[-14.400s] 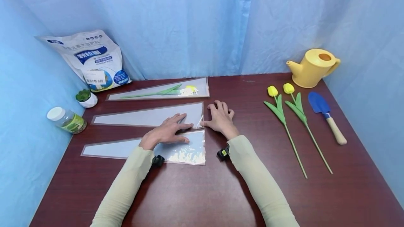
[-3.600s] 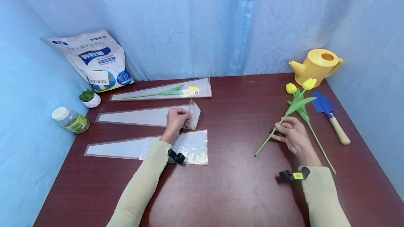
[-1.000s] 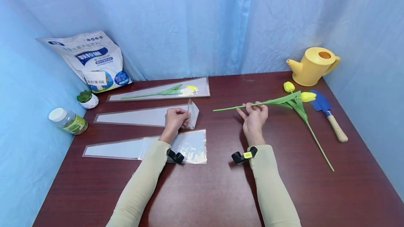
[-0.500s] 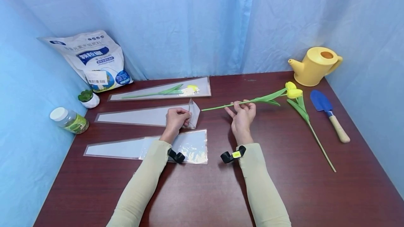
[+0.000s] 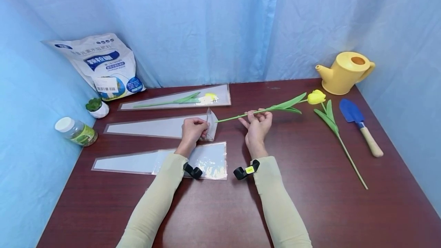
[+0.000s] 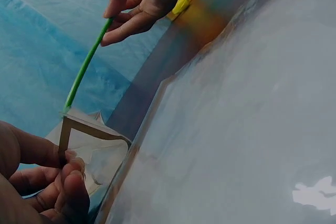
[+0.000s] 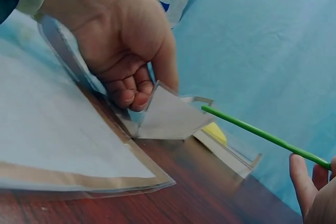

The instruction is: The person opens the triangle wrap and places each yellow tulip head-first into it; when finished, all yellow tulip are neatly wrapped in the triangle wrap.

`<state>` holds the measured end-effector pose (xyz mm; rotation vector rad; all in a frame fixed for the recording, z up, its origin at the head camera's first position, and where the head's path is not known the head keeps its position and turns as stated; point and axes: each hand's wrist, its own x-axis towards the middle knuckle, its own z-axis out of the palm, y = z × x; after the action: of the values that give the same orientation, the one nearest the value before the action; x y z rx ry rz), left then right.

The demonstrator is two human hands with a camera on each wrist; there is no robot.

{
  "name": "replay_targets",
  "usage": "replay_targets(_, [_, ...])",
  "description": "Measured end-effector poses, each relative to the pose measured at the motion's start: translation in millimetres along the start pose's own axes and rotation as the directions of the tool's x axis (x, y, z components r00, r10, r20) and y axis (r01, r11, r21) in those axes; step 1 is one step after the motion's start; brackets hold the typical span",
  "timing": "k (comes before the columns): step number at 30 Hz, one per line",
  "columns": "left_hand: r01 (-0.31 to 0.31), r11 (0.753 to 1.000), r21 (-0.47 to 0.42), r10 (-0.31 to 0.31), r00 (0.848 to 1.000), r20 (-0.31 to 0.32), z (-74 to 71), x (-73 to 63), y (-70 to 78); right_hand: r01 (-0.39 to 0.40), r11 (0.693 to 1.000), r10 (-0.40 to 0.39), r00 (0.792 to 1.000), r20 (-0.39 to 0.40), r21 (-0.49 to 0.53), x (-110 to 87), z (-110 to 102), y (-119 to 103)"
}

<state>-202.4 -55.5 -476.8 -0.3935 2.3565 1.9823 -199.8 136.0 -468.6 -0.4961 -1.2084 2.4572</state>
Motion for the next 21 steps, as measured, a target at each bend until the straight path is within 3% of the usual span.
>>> replay_targets(5, [-0.026, 0.999, 0.031, 0.026, 1.000, -0.012, 2.0, -1.2, 4.5, 0.044, 0.999, -0.045, 0.999, -0.007, -0.021, -1.6, 3, 5])
replay_targets(12, [-0.136, 0.985, 0.103, 0.140, 0.990, -0.035, 4.5, -6.6, 13.3, 0.061, 0.998, -0.061, 0.998, 0.000, -0.019, -4.5, 6, 8])
replay_targets(21, [-0.264, 0.930, 0.257, 0.296, 0.950, -0.094, 8.7, -10.6, 16.8, 0.079, 0.997, -0.079, 0.997, 0.006, -0.021, -11.2, 11, 12])
